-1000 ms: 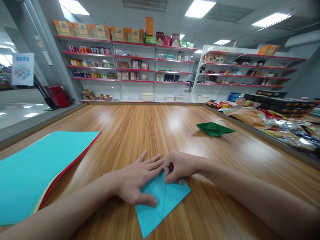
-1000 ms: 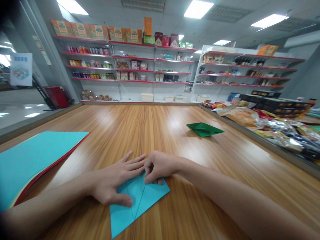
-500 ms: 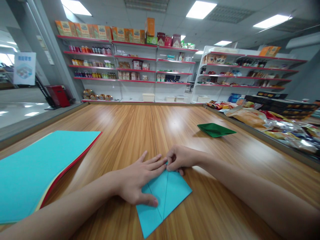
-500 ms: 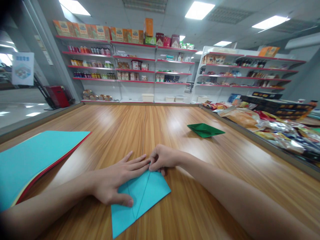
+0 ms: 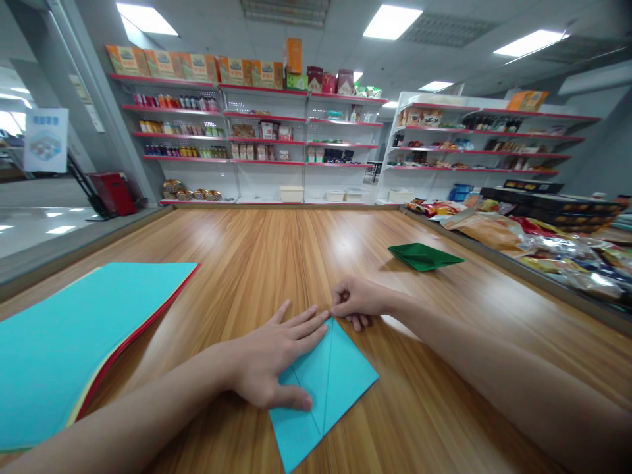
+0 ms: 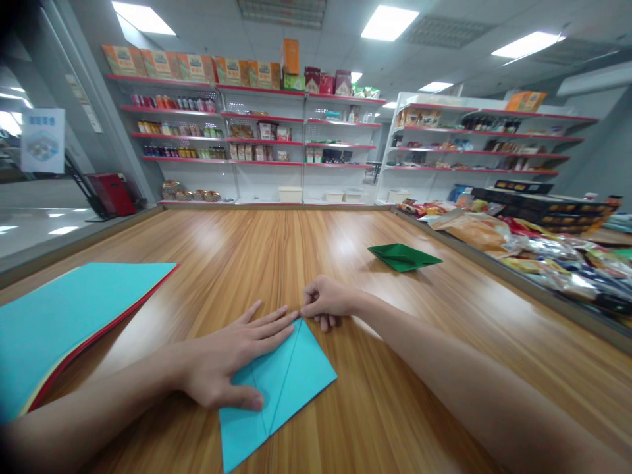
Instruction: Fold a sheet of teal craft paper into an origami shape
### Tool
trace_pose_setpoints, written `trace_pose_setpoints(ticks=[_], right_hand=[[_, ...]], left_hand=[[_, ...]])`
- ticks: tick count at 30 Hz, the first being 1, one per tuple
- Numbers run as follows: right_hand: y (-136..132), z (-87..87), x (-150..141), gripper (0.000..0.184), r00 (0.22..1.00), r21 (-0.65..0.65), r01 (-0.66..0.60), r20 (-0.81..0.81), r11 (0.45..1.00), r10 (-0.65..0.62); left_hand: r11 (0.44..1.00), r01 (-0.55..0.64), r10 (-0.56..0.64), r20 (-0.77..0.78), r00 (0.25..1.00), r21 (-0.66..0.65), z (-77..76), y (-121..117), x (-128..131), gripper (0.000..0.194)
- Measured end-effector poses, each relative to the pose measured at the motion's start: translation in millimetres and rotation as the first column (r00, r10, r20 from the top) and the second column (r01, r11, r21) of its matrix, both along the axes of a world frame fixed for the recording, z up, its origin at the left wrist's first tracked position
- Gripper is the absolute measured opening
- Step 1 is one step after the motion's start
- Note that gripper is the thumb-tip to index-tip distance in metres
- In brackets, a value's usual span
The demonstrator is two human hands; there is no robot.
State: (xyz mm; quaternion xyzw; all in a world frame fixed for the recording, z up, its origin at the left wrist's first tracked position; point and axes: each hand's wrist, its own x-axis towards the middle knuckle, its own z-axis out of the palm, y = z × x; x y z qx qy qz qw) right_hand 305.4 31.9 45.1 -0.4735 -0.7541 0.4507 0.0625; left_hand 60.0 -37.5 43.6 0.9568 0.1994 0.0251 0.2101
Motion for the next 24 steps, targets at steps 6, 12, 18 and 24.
trace_pose_setpoints(ticks=[6, 12, 18, 24], right_hand=[[-25.0, -2.4, -16.5, 0.030, 0.936, 0.587, 0.073, 0.238, 0.806, -0.258], [-59.2, -0.4, -34.6, 0.037, 0.936, 0.641, 0.022, 0.257, 0.767, -0.241], [-35.9, -3.8, -32.8, 0.031, 0.950, 0.261, 0.267, -0.230, 0.928, -0.209], [-34.4, -9.3, -33.6, 0.047, 0.813, 0.022, 0.219, -0.557, 0.975, -0.170]], left_hand=[[0.991, -0.117, 0.121, -0.072, 0.990, 0.066, -1.7, -6.3, 5.5, 0.100], [0.954, -0.260, 0.275, -0.087, 0.957, 0.149, -10.0, -10.3, 11.2, 0.106], [0.917, -0.398, 0.395, 0.107, 0.912, 0.007, -18.1, -2.3, 9.3, 0.100], [0.746, -0.374, 0.637, 0.426, 0.643, -0.551, -28.0, 16.5, 6.4, 0.044]])
